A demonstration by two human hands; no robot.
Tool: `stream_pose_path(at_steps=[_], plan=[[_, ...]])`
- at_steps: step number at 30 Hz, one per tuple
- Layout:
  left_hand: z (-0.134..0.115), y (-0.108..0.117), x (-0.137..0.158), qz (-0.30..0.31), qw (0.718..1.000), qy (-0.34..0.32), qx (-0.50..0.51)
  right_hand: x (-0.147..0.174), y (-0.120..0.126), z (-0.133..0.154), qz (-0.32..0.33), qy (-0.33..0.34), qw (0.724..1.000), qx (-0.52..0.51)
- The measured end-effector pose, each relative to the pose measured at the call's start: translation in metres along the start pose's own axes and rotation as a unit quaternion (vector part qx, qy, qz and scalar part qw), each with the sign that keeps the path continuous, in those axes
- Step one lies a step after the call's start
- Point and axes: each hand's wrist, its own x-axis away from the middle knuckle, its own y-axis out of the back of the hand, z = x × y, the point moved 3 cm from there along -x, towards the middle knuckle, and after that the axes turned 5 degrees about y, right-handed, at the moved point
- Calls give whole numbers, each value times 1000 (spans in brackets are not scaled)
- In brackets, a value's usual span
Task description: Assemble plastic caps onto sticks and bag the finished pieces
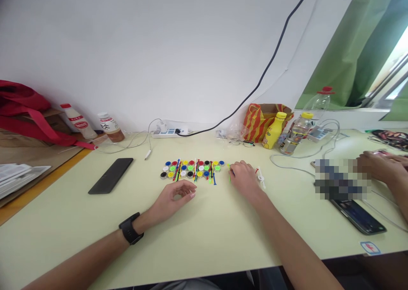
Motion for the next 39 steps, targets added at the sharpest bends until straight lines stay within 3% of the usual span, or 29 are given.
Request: stream_pose_path(at_steps=[15, 24, 31, 39], plan=[[0, 0, 0, 7, 1000, 2, -14, -2, 1, 5, -23, 5, 999, -33], [2, -1, 1, 11, 1000, 11, -9, 1, 21, -2, -164, 64, 977, -117], [0, 0, 1, 9, 1000, 12, -14, 2, 14, 0, -110, 37, 973, -199], [0, 0, 0, 10, 1000, 8, -12, 3, 9, 7, -74, 56, 984, -154]])
